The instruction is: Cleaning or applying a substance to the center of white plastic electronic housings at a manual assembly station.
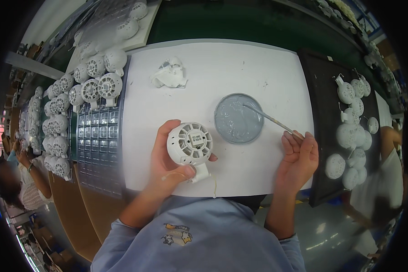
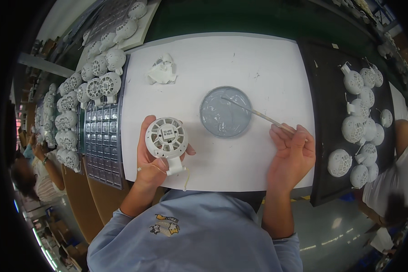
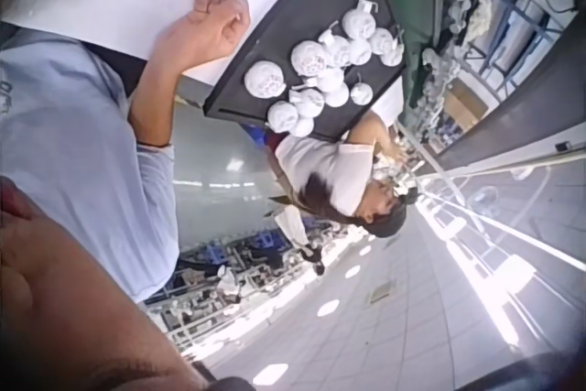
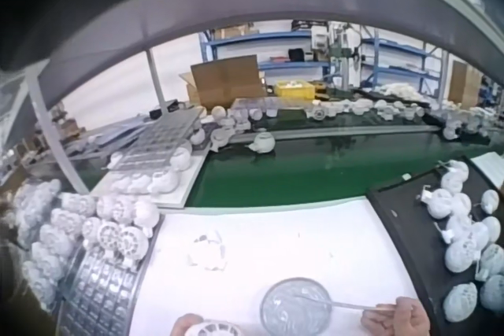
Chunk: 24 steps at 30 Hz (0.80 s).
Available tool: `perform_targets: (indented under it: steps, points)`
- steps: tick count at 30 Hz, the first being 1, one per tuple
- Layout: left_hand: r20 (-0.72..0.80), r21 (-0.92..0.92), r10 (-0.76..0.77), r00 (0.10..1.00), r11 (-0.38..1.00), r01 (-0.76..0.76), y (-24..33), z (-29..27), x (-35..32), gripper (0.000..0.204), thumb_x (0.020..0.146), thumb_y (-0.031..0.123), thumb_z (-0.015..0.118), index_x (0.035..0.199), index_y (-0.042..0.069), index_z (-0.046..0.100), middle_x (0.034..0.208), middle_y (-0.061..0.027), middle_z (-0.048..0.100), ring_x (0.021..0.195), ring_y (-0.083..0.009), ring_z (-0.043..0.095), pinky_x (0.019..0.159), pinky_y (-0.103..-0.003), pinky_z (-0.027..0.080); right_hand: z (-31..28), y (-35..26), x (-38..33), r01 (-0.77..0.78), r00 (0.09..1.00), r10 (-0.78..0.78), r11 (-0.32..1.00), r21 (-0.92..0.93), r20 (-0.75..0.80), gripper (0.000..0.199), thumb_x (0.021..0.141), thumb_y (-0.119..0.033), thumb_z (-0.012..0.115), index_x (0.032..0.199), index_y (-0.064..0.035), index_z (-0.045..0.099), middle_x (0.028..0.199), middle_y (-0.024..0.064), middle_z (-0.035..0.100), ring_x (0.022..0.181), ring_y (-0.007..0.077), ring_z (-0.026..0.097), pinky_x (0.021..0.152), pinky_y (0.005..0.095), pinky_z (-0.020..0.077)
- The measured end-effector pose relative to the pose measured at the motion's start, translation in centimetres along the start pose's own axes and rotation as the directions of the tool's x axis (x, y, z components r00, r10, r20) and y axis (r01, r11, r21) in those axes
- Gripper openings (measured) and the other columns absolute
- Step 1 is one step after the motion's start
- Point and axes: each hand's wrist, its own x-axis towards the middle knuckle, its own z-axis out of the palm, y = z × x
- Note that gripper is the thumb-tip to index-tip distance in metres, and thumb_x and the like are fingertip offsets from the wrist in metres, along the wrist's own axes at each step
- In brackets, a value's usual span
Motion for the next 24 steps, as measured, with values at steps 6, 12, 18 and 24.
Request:
perform_targets:
  steps: [6, 12, 18, 24]
  points:
    - [0.038, -0.006, 0.011, 0.999, 1.0, -0.01, -0.2, -0.3, 0.1, 0.087, 0.068, 0.026, 0.076, 0.136, 0.016, 0.022, 0.118, -0.0194, 0.048, 0.079, -0.0303, 0.061, 0.064, -0.036, 0.051, -0.1, -0.3, -0.2, 0.012, 0.999, -0.013, 1.0, -0.028, -0.042, 0.024, 0.091, -0.015, 0.05, 0.099, 0.0074, 0.046, 0.086, 0.0225, 0.061, 0.075, 0.0297, 0.065, 0.069, 0.0369, 0.0568]
    - [0.0, 0.028, 0.025, 1.0, 0.999, -0.025, -0.4, -0.6, -0.2, 0.088, 0.07, 0.026, 0.074, 0.137, 0.015, 0.02, 0.119, -0.021, 0.047, 0.079, -0.0295, 0.061, 0.064, -0.036, 0.051, -0.3, -0.2, -0.2, 0.021, 0.999, -0.02, 1.0, 0.019, -0.038, 0.023, 0.091, -0.016, 0.05, 0.095, 0.0068, 0.047, 0.08, 0.0216, 0.061, 0.072, 0.0302, 0.065, 0.069, 0.0374, 0.0567]
    - [-0.032, 0.018, 0.054, 0.998, 0.998, -0.054, -0.3, -0.5, 0.0, 0.088, 0.071, 0.024, 0.073, 0.138, 0.014, 0.018, 0.121, -0.0217, 0.046, 0.08, -0.03, 0.061, 0.061, -0.033, 0.05, -0.2, -0.4, -0.3, 0.003, 1.0, -0.003, 1.0, -0.018, -0.003, 0.023, 0.09, -0.013, 0.052, 0.1, 0.0076, 0.047, 0.085, 0.0228, 0.061, 0.073, 0.0306, 0.065, 0.069, 0.038, 0.0567]
    - [-0.025, 0.038, 0.009, 1.0, 0.999, -0.008, -0.1, -0.9, 0.0, 0.085, 0.069, 0.013, 0.073, 0.136, 0.009, 0.021, 0.123, -0.0185, 0.045, 0.102, -0.0282, 0.054, 0.083, -0.036, 0.046, 0.2, -1.0, -1.0, 0.022, 0.998, -0.021, 1.0, -0.012, 0.057, 0.023, 0.089, -0.01, 0.053, 0.105, 0.0057, 0.046, 0.087, 0.0235, 0.06, 0.074, 0.029, 0.065, 0.069, 0.0375, 0.0572]
